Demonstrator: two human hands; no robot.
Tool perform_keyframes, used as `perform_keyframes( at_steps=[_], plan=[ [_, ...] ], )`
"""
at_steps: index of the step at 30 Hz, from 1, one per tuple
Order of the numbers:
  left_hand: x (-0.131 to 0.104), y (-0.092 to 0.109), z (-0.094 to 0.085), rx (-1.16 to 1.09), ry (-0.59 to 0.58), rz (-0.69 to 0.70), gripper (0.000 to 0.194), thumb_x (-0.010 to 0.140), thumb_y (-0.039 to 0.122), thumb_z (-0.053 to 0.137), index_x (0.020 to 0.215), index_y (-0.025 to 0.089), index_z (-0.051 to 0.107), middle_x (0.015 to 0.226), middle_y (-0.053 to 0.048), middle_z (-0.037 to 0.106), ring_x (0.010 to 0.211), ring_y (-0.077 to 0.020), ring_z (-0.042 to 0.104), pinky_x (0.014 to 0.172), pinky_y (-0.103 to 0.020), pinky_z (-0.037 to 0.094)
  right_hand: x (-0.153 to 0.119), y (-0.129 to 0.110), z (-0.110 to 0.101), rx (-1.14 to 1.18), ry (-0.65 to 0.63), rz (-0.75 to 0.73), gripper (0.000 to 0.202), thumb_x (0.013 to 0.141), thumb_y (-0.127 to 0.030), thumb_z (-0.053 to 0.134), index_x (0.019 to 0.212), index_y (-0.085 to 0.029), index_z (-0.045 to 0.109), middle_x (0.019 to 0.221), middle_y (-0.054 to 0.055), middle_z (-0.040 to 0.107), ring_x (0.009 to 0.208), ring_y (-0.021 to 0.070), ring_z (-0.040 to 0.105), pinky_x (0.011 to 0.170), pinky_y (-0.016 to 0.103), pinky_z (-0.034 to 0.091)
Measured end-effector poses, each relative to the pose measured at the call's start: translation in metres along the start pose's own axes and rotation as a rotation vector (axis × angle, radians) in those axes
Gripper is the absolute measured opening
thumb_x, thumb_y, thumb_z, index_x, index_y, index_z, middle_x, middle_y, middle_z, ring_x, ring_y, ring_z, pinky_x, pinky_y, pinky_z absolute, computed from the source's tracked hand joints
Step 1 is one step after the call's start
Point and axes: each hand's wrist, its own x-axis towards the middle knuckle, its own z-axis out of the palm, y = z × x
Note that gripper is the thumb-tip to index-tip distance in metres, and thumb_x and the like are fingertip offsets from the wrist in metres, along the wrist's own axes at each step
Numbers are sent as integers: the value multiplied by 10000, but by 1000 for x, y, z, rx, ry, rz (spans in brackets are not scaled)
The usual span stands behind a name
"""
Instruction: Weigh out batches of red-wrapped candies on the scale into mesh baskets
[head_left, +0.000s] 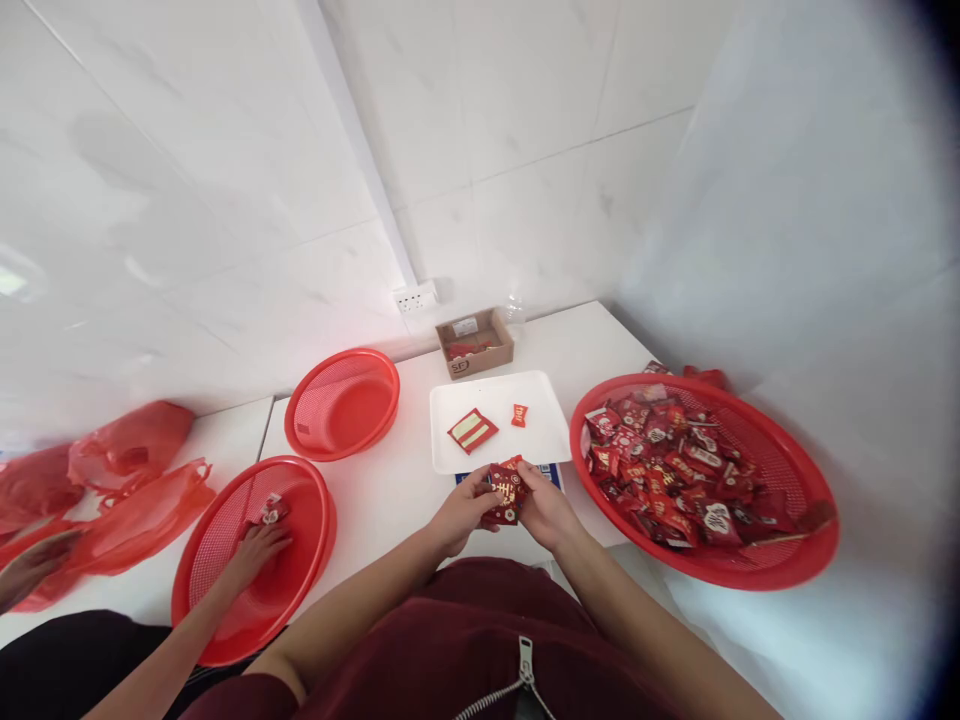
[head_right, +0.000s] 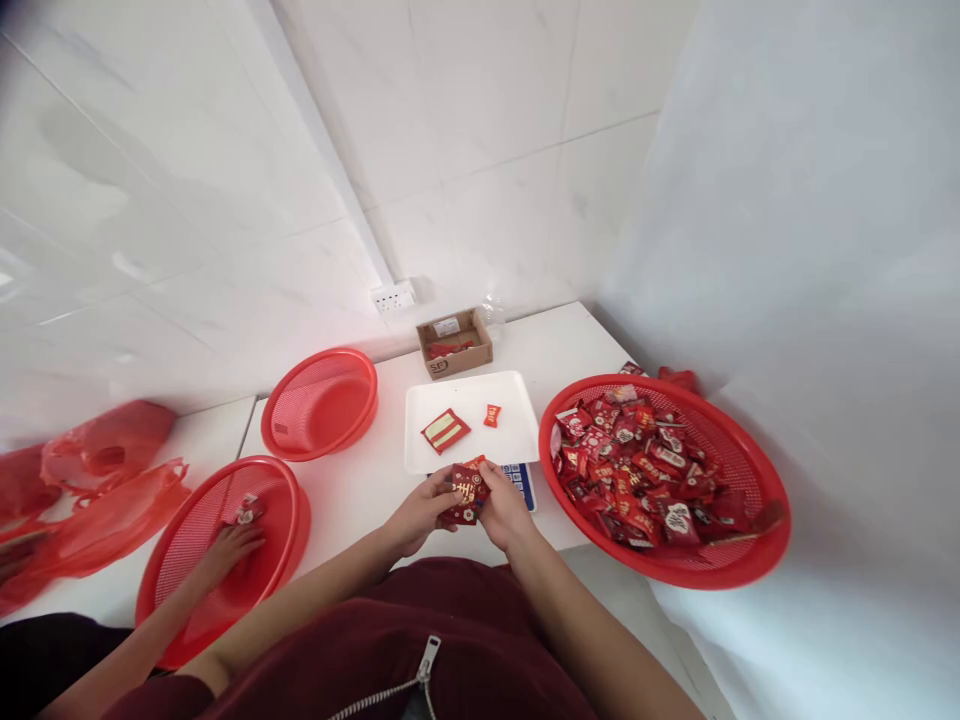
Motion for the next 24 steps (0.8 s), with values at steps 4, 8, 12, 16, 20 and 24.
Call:
perform_keyframes(
  at_steps=[4, 8, 12, 16, 20, 24],
  plan=[
    [-5, 1, -23, -96, -17, -1, 473, 710, 318, 668, 1163, 229, 561, 1016, -48, 601, 711, -117, 592, 529, -201, 437, 10, 5, 13, 34, 76, 33, 144, 729, -273, 694, 762, -215, 567, 699, -27, 666, 602, 133, 603, 538, 258, 502],
    [-6, 2, -37, -171, -4, -16, 475, 694, 317, 697, 1142, 221, 571, 1003, -54, 615, 712, -117, 595, 533, -196, 431, 27, -2, 19, 55, 153, 8, 68, 796, -217, 622, 767, -215, 561, 721, -17, 670, 632, 121, 626, 579, 245, 538],
    [-9, -1, -55, -192, 20, -28, 458, 689, 326, 701, 1117, 219, 579, 956, -45, 630, 692, -115, 607, 538, -195, 431, 47, -15, 15, 57, 215, -26, 91, 825, -143, 560, 854, -227, 577, 756, -8, 667, 670, 115, 643, 627, 237, 564],
    [-12, -6, -75, -199, 99, -80, 415, 687, 311, 689, 1077, 229, 577, 932, -21, 636, 683, -108, 613, 546, -192, 437, 53, -18, 2, 51, 305, -9, 203, 804, -41, 530, 893, -218, 573, 674, -12, 633, 603, 93, 630, 558, 176, 555],
    [-9, -8, -86, -190, 134, -137, 388, 704, 307, 673, 1068, 227, 563, 918, -14, 638, 678, -104, 613, 570, -205, 449, 42, -12, -15, 57, 339, 25, 203, 784, -38, 571, 876, -219, 574, 689, -3, 644, 580, 91, 627, 524, 167, 550],
    [7, 2, -81, -149, 68, -130, 380, 717, 304, 674, 1069, 216, 564, 923, -29, 642, 700, -116, 623, 580, -213, 448, 26, -5, -24, 66, 339, 56, 168, 796, -38, 565, 843, -196, 597, 696, 10, 660, 562, 83, 620, 513, 155, 529]
  ],
)
